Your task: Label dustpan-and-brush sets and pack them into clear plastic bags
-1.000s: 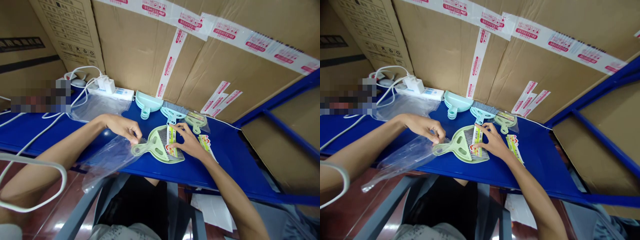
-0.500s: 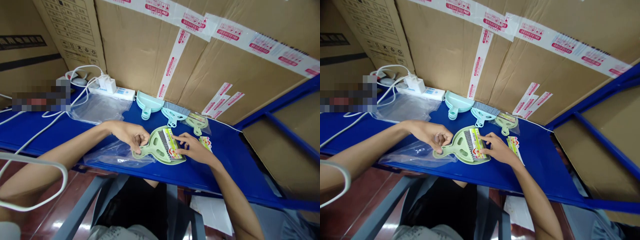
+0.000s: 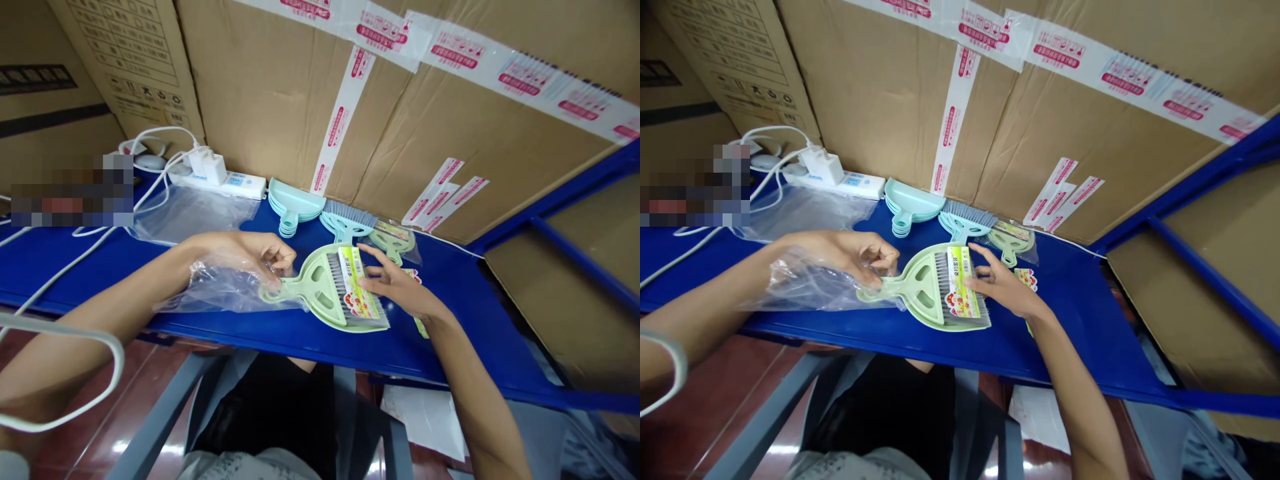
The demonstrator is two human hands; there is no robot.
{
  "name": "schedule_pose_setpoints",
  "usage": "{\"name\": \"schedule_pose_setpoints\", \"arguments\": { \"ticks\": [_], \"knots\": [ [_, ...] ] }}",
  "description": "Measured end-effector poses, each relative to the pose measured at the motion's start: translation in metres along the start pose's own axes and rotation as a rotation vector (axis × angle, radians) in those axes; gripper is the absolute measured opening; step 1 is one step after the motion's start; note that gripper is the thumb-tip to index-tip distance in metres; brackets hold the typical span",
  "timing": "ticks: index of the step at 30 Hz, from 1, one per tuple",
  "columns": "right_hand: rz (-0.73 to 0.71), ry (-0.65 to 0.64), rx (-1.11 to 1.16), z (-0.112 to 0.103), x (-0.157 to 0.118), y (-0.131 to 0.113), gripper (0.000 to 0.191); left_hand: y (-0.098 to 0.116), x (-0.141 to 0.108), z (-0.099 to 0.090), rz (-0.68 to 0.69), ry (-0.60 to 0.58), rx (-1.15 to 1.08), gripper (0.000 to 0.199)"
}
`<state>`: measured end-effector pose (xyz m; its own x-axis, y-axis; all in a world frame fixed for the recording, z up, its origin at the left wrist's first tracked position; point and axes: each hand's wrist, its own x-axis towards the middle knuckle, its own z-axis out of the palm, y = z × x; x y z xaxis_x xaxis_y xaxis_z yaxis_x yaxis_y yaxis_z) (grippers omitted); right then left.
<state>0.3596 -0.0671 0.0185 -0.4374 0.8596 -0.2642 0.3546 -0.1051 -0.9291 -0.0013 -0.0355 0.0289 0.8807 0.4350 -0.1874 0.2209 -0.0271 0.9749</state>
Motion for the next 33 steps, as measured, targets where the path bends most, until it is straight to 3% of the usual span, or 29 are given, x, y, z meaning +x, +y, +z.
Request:
{"name": "schedule_pose_setpoints", "arguments": {
  "ticks": [3,7,14,19,22,28,33],
  "knots": [
    [-0.032,-0.03,0.189,0.008,-0.002,-0.008,0.093,0.002,-0.002,-0.002,0.042,0.058,0.001,0.051],
    [-0.042,0.056,0.258,0.008,0.003,-0.008,0.046,-0.004,0.004,-0.006,0.113,0.159,0.078,0.037],
    [-0.15,0.482,0.303,-0.025,-0.003,-0.015,0.038,-0.021,0.021,-0.005,0.286,0.34,0.172,0.034],
    [-0.334,0.685,0.376,-0.042,-0.003,-0.019,0.032,-0.03,0.031,0.005,0.376,0.38,0.239,0.062],
    [-0.346,0.687,0.368,-0.044,-0.001,-0.016,0.034,-0.032,0.028,0.003,0.364,0.351,0.395,0.063],
    [-0.279,0.566,0.266,-0.037,0.003,-0.01,0.058,-0.034,0.026,-0.008,0.259,0.24,0.753,0.01],
    [-0.247,0.457,0.248,-0.026,0.004,-0.008,0.053,-0.038,0.031,-0.006,0.289,0.244,0.83,0.013]
  ]
}}
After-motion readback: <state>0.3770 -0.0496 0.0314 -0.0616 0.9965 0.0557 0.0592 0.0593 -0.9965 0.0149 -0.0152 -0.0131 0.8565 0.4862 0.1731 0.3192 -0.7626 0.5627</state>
